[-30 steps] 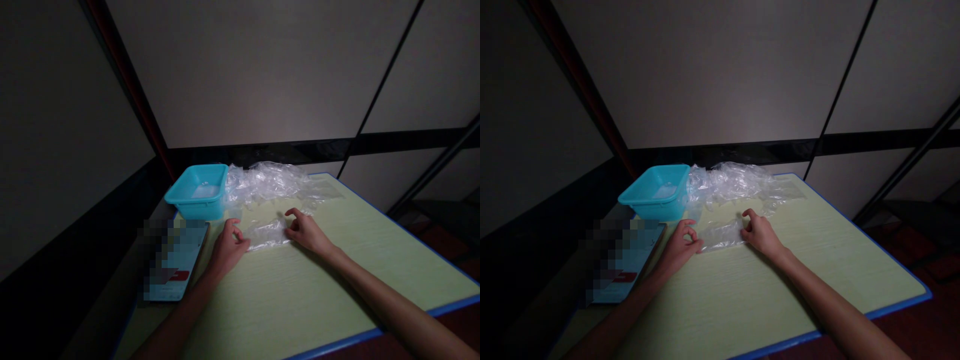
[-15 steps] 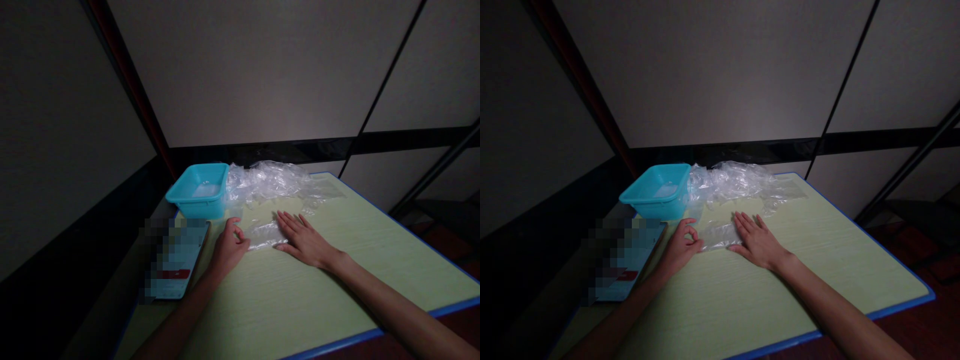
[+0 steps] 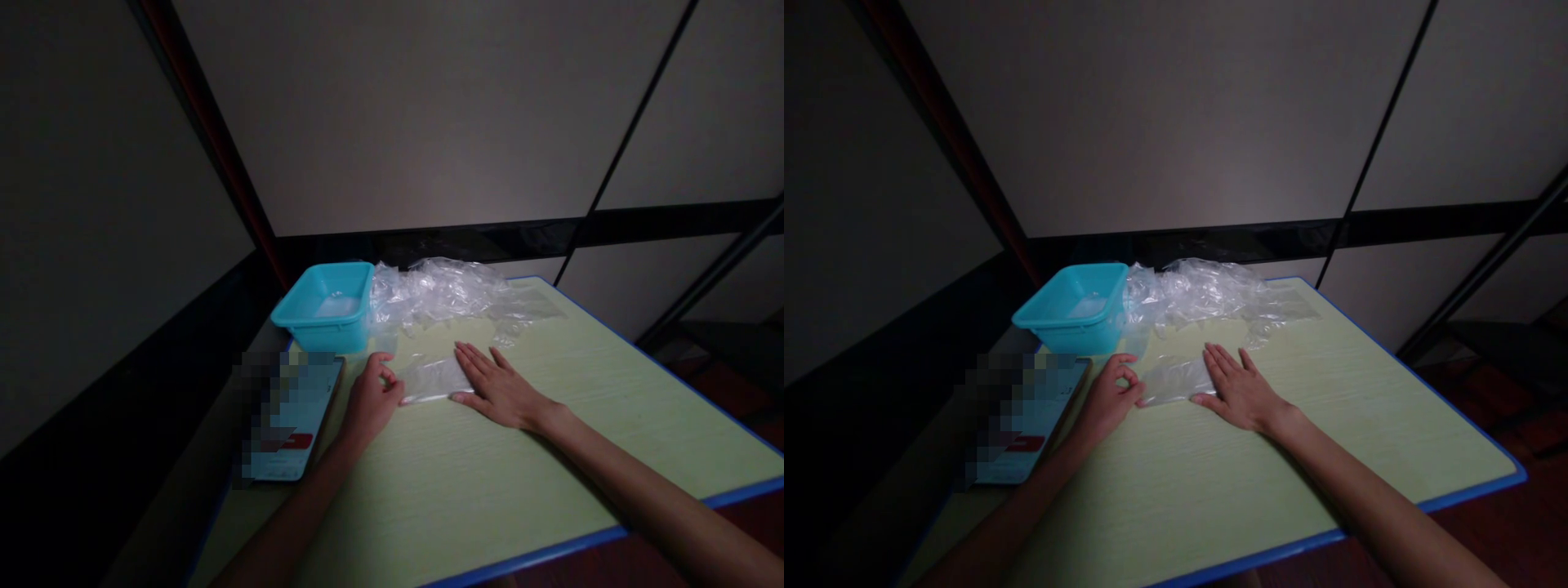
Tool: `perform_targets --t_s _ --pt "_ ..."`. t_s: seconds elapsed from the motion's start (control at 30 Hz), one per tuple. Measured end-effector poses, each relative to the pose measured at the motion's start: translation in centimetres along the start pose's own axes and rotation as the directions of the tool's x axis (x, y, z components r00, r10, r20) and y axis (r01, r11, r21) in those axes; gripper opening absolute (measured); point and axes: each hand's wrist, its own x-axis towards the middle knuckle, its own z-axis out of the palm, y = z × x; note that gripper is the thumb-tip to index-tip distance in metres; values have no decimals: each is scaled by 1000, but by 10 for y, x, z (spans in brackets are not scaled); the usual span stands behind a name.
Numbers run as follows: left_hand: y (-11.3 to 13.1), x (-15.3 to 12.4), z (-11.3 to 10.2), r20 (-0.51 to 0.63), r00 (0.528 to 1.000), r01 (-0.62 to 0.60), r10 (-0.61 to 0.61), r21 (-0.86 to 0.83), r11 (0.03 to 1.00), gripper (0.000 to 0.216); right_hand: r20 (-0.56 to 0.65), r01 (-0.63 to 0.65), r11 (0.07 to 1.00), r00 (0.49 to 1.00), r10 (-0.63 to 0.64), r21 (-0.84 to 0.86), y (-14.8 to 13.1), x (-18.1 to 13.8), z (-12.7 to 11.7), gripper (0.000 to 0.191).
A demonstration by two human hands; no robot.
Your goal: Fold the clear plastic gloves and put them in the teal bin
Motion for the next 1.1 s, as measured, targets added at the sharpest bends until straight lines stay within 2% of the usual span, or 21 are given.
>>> perform_targets --t_s 0.4,0.57,0.7,0.77,0.83,0.93,1.0,1.1 --pt "17 -8 -1 -80 997 4 15 237 972 17 44 -34 999 998 35 -4 -1 1 0 81" --pt "22 -10 -6 -119 992 9 43 400 917 15 50 -32 999 998 32 11 0 2 1 83" --pt "30 -11 -13 -143 982 -33 126 525 851 18 46 -26 999 999 25 28 0 3 1 83" --pt "38 -14 -8 -78 978 -116 191 555 824 21 42 -24 999 999 23 31 0 3 1 83" --pt "48 -18 6 53 964 -247 262 553 796 26 44 -22 999 999 21 23 0 4 1 81" --pt "60 -21 37 270 899 -437 344 507 743 41 88 -16 1000 996 18 -25 0 4 0 70" --pt "63 -20 58 451 829 -543 329 513 665 57 125 -12 998 992 19 -57 0 4 -1 63" --pt "58 -15 76 521 813 -551 260 544 633 67 153 2 997 988 11 -83 0 3 -3 63"
